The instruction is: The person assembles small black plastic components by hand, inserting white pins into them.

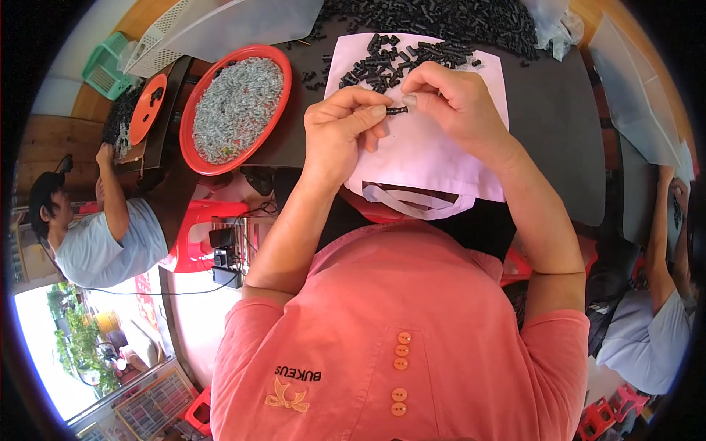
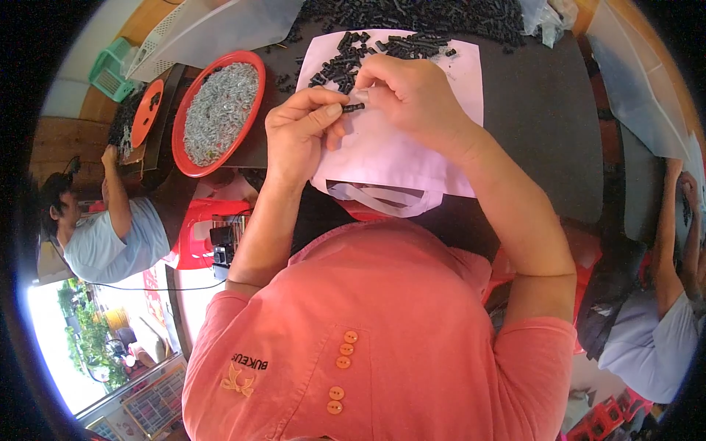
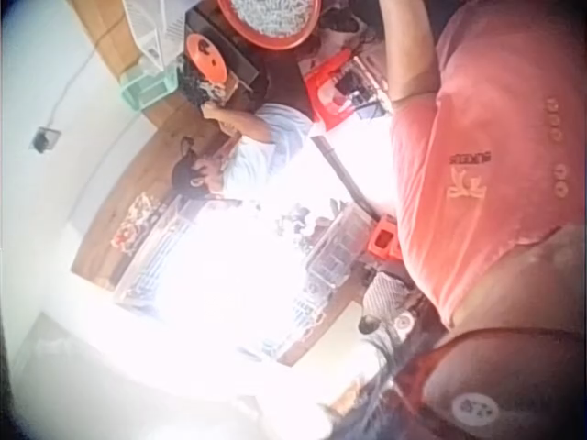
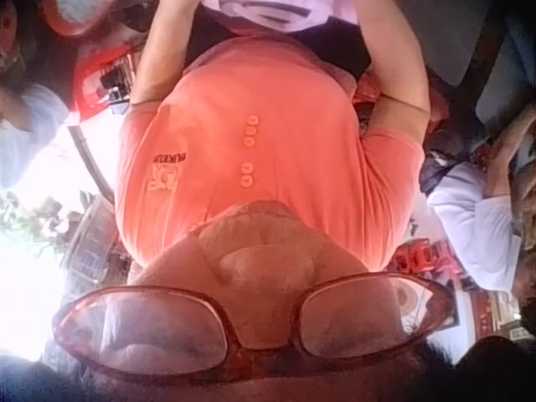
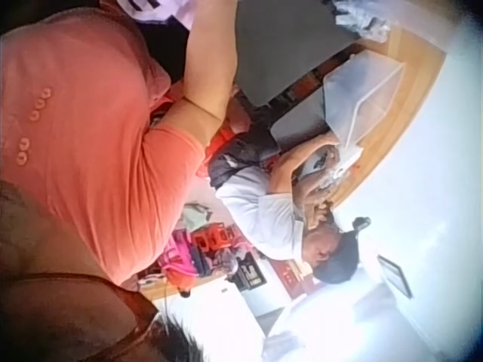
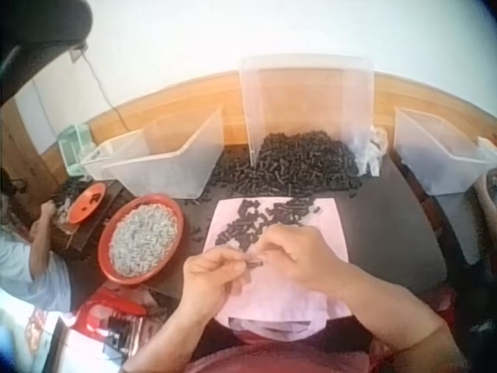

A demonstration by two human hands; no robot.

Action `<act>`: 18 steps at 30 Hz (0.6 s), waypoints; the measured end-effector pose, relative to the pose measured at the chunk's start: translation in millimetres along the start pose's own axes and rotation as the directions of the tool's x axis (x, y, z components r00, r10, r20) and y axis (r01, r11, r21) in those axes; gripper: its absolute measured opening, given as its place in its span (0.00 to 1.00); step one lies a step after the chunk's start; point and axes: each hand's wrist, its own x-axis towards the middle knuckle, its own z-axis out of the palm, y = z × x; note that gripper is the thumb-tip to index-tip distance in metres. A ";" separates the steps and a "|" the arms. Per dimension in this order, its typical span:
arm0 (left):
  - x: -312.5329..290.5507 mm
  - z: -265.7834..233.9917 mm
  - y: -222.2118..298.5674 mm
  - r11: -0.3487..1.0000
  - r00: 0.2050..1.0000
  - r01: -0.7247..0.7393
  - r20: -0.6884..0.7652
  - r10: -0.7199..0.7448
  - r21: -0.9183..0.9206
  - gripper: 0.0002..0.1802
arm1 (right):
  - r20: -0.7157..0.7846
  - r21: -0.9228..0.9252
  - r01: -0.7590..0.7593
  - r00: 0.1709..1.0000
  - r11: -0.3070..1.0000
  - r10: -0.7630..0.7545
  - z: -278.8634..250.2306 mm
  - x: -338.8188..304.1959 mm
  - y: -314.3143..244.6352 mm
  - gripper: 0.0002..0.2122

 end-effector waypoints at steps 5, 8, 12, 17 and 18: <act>0.9 -0.8 -0.9 0.997 0.999 -0.008 -0.037 0.006 -0.076 0.06 | 0.025 0.000 0.028 0.999 1.000 -0.028 2.1 -0.5 0.9 0.05; 1.4 -1.3 -1.3 0.993 0.999 -0.014 -0.042 0.009 -0.113 0.05 | -0.037 -0.002 0.079 0.996 0.997 -0.079 8.9 1.0 1.6 0.04; 2.2 -3.1 -1.9 0.991 0.999 -0.019 -0.040 0.014 -0.134 0.05 | -0.022 -0.021 0.070 0.997 0.997 -0.070 9.3 2.0 1.7 0.04; 2.5 -3.3 -2.3 0.988 0.999 -0.026 -0.027 0.022 -0.153 0.06 | -0.013 -0.012 0.074 0.997 0.997 -0.074 12.1 1.9 6.0 0.04; 2.6 -2.7 -2.6 0.991 1.000 -0.020 -0.018 0.017 -0.131 0.06 | -0.016 -0.012 0.075 0.997 0.997 -0.076 12.8 1.2 7.1 0.04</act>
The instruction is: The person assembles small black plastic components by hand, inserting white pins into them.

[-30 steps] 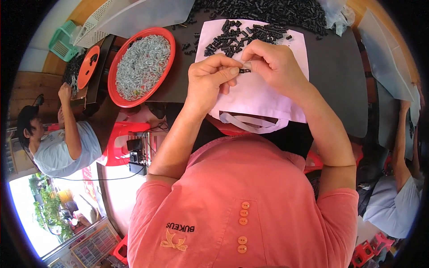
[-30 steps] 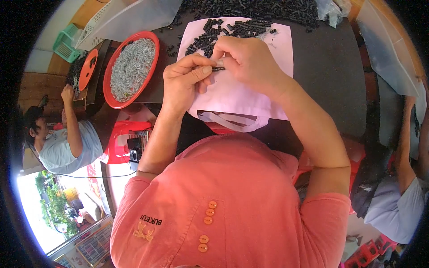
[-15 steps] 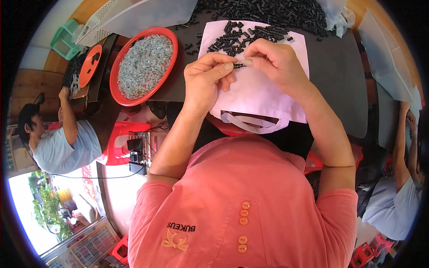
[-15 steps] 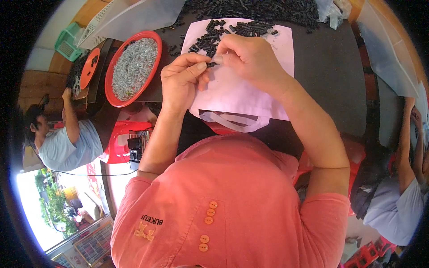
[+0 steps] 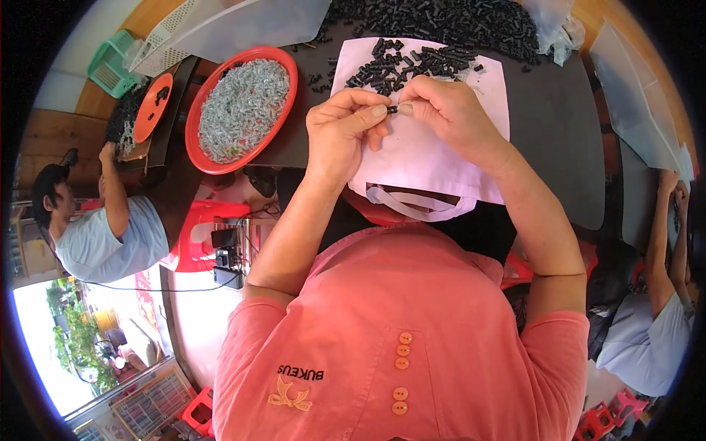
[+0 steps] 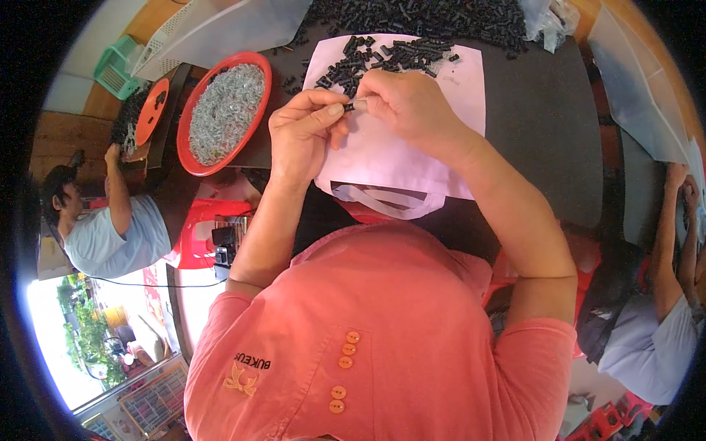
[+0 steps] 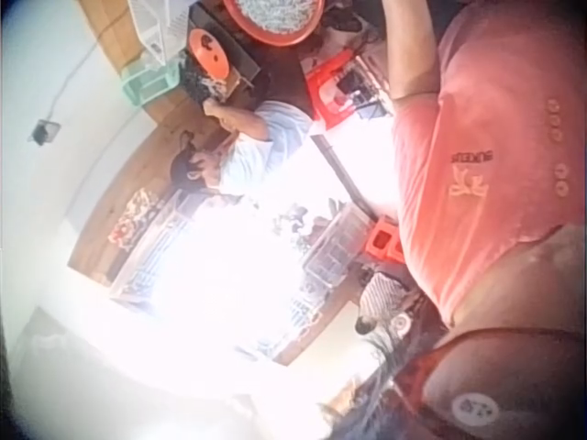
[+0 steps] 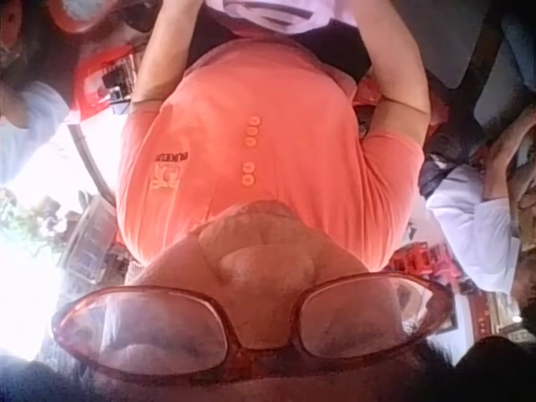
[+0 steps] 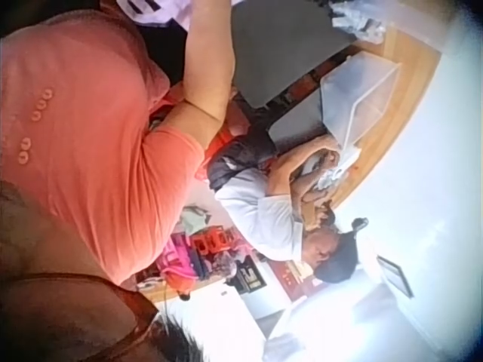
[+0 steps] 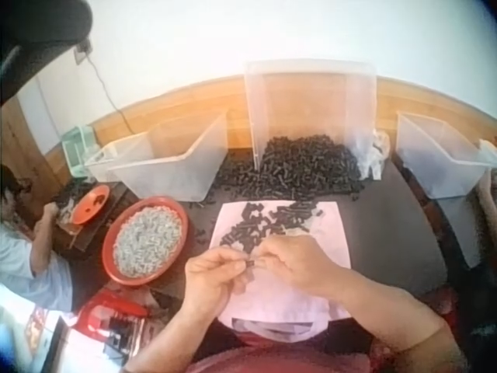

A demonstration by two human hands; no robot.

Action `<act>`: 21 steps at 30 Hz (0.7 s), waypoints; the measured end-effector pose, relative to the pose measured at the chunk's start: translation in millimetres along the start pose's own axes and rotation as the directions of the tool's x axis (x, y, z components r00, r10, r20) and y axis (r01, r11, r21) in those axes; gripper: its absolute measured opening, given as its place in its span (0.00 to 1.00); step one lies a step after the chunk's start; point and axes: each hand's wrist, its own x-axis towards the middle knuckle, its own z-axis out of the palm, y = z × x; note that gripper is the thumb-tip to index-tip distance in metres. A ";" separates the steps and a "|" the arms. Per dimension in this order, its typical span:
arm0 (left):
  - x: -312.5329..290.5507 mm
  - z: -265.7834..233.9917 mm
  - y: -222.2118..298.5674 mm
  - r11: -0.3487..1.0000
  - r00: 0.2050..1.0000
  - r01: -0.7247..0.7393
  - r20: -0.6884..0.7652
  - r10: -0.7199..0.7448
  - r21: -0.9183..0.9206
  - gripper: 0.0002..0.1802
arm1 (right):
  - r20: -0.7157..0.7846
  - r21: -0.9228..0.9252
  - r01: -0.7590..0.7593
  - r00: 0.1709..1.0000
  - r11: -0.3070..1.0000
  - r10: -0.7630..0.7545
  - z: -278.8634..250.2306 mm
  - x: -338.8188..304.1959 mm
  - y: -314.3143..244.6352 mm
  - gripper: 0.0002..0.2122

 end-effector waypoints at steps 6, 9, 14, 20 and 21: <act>0.0 11.8 9.2 0.971 0.997 0.066 0.013 -0.071 0.228 0.08 | -0.022 0.014 -0.041 0.999 0.999 0.042 -2.7 0.1 -2.8 0.04; 1.2 15.7 16.5 0.936 0.992 0.107 0.025 -0.122 0.337 0.08 | -0.014 0.023 -0.060 0.998 0.998 0.060 -4.8 -0.5 -4.7 0.04; 0.5 21.3 22.5 0.907 0.982 0.159 0.034 -0.186 0.390 0.07 | -0.016 0.035 -0.049 0.999 0.998 0.050 -4.4 -1.5 -4.9 0.01; 0.1 21.2 21.2 0.951 0.981 0.181 0.020 -0.192 0.251 0.05 | -0.024 0.092 -0.100 0.994 0.991 0.102 -7.0 1.1 -11.5 0.03; 1.2 21.4 19.0 0.967 0.977 0.210 0.017 -0.214 0.145 0.05 | -0.024 0.091 -0.099 0.995 0.991 0.102 -6.3 1.1 -12.1 0.03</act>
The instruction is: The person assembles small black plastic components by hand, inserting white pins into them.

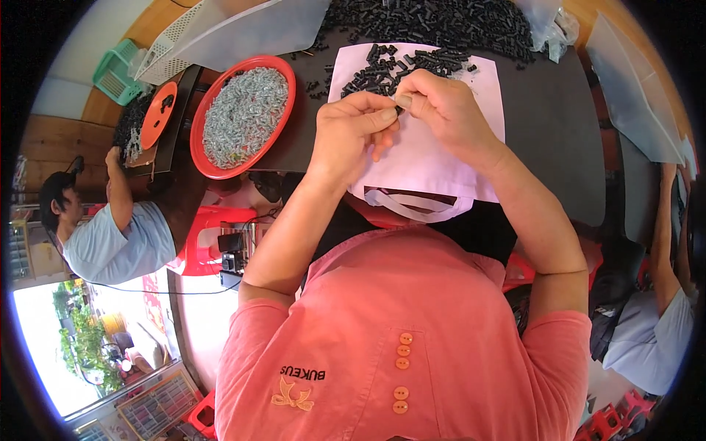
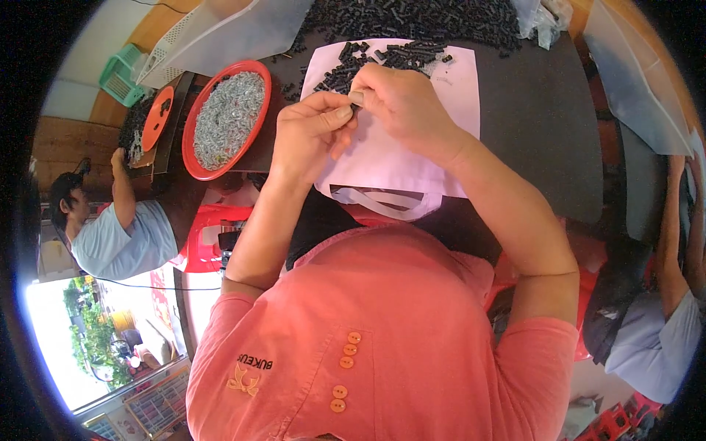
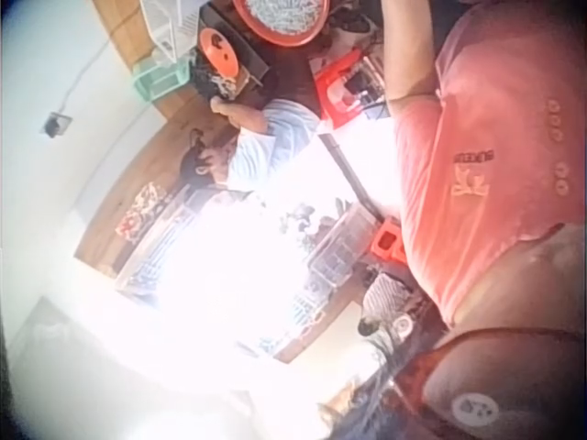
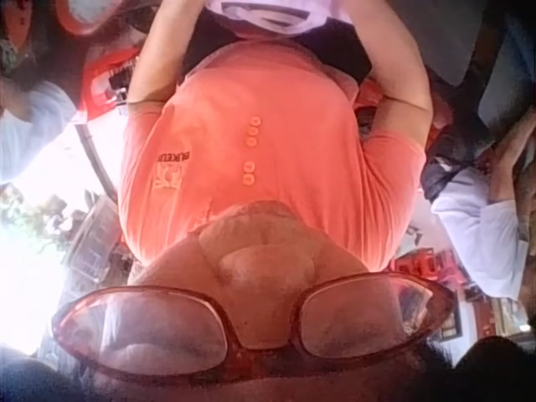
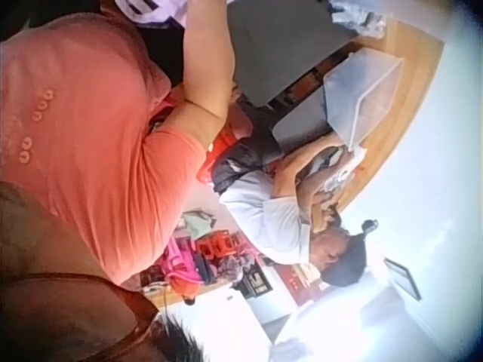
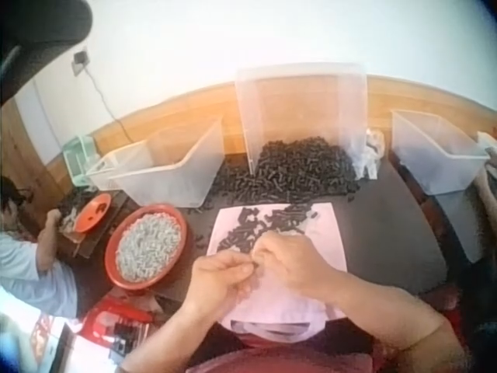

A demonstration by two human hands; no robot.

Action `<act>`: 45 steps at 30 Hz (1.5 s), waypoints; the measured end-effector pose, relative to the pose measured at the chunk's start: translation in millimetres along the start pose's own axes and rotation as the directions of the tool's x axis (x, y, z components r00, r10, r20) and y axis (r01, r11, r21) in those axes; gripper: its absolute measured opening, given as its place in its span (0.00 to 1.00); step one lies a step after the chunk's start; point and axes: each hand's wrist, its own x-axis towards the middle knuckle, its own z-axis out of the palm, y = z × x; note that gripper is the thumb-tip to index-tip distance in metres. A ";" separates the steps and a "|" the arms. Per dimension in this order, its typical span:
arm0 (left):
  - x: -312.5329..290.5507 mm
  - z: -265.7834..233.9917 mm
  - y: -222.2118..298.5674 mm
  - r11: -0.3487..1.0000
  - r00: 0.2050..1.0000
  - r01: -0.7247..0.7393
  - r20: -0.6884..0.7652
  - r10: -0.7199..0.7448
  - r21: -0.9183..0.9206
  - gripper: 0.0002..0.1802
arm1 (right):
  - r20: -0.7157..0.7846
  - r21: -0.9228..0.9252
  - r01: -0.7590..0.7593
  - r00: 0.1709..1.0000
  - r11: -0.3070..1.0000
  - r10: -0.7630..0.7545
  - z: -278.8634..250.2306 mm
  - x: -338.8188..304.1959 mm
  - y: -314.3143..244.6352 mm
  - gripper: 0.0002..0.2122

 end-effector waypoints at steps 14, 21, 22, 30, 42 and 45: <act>7.8 -0.8 -1.0 0.997 0.999 0.032 0.001 -0.032 -0.072 0.04 | -0.126 -0.082 0.215 0.966 0.973 -0.224 8.1 -0.4 7.2 0.06; 9.9 -5.1 -6.5 0.991 1.000 -0.017 -0.007 0.016 -0.136 0.05 | -0.088 -0.055 0.202 0.975 0.978 -0.206 11.5 -3.3 3.7 0.12; 11.2 -3.7 -7.6 0.991 0.999 -0.035 -0.016 0.033 -0.130 0.05 | -0.114 -0.156 0.220 0.964 0.963 -0.239 11.8 -2.5 4.8 0.13; 9.3 8.1 -8.3 0.996 0.998 -0.051 -0.036 0.048 -0.071 0.06 | -0.148 -0.464 0.315 0.894 0.828 -0.423 12.5 1.4 9.2 0.14; -7.9 11.5 -8.7 0.989 0.991 -0.132 -0.011 0.131 -0.061 0.05 | -0.042 -0.475 0.502 0.807 0.723 -0.589 8.0 -6.2 -13.3 0.15; -10.3 12.8 -1.5 0.993 0.994 -0.110 -0.009 0.110 -0.044 0.05 | -0.061 -0.516 0.487 0.799 0.704 -0.598 10.8 -8.2 -11.4 0.14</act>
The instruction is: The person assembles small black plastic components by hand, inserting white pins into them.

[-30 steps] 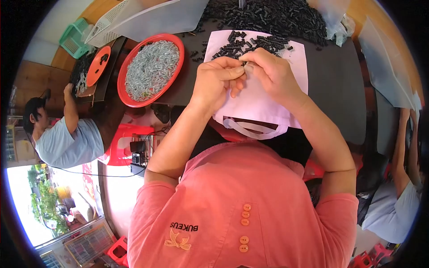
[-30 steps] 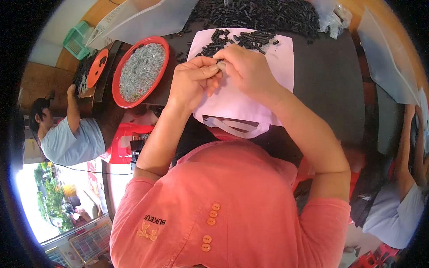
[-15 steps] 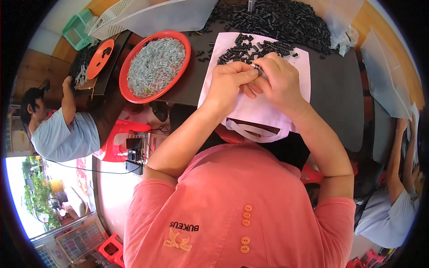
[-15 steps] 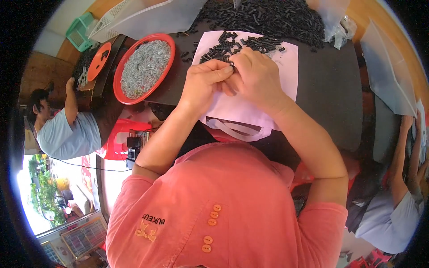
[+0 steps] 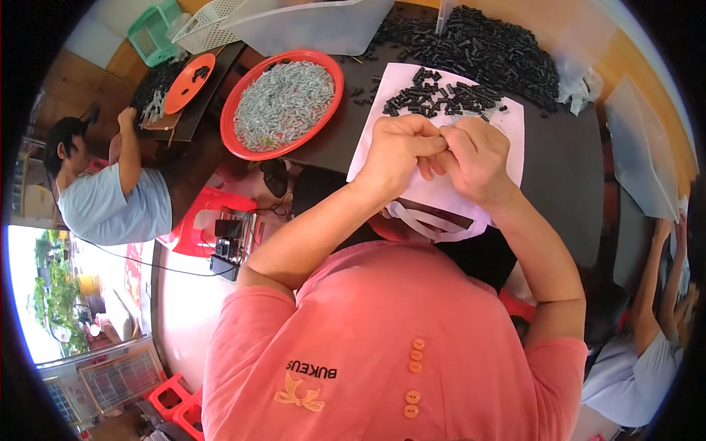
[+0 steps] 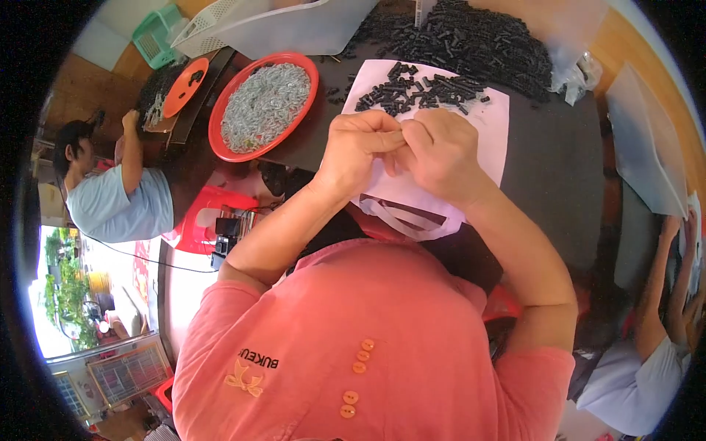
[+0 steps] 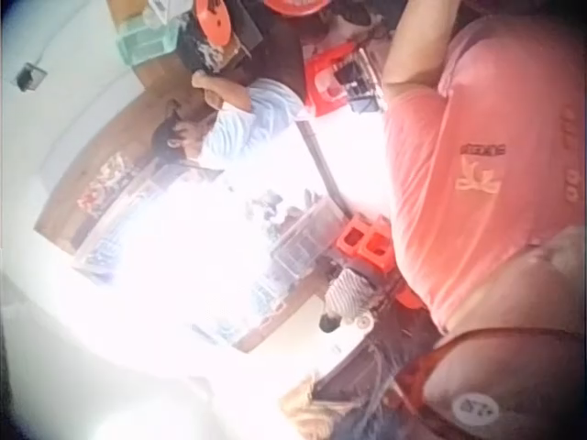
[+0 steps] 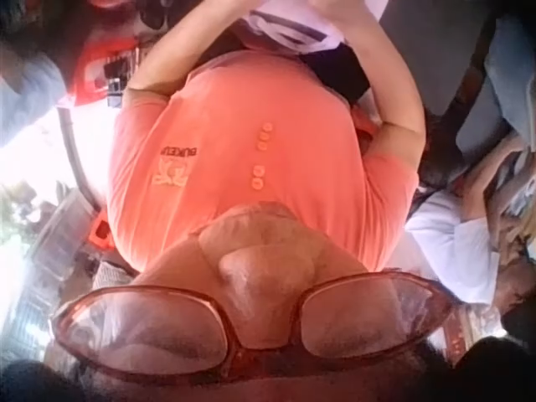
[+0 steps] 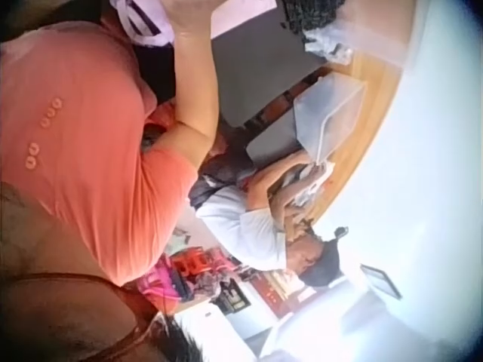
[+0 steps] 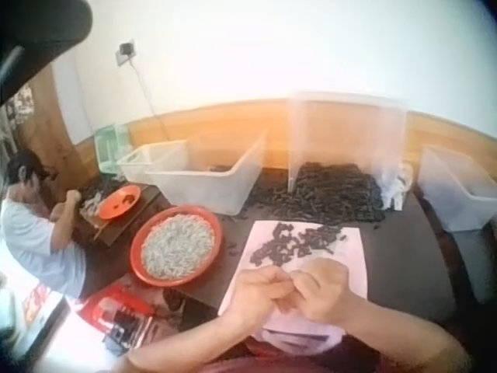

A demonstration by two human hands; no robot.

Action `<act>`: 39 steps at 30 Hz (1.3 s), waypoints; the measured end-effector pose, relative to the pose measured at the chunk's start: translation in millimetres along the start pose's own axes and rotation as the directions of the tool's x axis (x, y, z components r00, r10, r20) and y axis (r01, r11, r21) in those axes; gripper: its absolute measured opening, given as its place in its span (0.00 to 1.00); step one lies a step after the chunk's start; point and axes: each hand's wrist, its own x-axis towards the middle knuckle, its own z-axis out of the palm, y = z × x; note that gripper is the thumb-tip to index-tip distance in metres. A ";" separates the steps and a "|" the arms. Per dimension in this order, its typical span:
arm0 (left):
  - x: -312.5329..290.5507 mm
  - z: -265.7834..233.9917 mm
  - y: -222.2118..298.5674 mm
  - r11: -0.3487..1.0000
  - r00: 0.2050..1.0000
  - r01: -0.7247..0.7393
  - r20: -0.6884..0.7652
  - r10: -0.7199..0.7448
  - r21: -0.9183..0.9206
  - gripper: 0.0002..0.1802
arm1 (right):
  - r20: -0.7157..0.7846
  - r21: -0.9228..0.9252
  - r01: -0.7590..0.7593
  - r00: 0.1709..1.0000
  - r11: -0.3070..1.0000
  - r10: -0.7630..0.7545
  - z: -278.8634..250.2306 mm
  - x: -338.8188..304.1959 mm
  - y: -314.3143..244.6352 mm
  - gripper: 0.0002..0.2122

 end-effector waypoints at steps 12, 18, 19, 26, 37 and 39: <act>120.0 -47.2 170.5 0.476 0.848 -0.222 -0.072 0.525 0.851 0.12 | -0.176 0.422 -0.404 0.842 0.812 0.511 -17.6 4.6 39.0 0.09; 96.0 -30.1 50.1 0.136 0.667 -0.555 0.342 0.662 0.821 0.10 | -0.213 0.619 -0.414 0.729 0.667 0.650 -26.6 5.9 53.1 0.07; 81.5 -12.2 28.7 0.303 0.739 -0.556 0.294 0.606 0.774 0.07 | -0.213 0.612 -0.422 0.726 0.668 0.654 -27.9 7.5 53.0 0.07; 68.6 22.8 -14.8 -0.006 0.697 -0.668 0.629 0.344 0.744 0.10 | -0.075 0.730 -0.505 0.612 0.461 0.787 -42.1 15.6 46.1 0.05; 64.6 4.7 -11.8 -0.012 0.761 -0.590 0.561 0.326 0.807 0.08 | 0.277 0.467 -0.762 0.608 0.448 0.744 -66.6 22.9 68.2 0.04; 61.5 4.3 -15.0 0.002 0.748 -0.606 0.568 0.342 0.796 0.08 | 0.373 0.459 -0.789 0.588 0.409 0.717 -57.6 22.6 76.0 0.04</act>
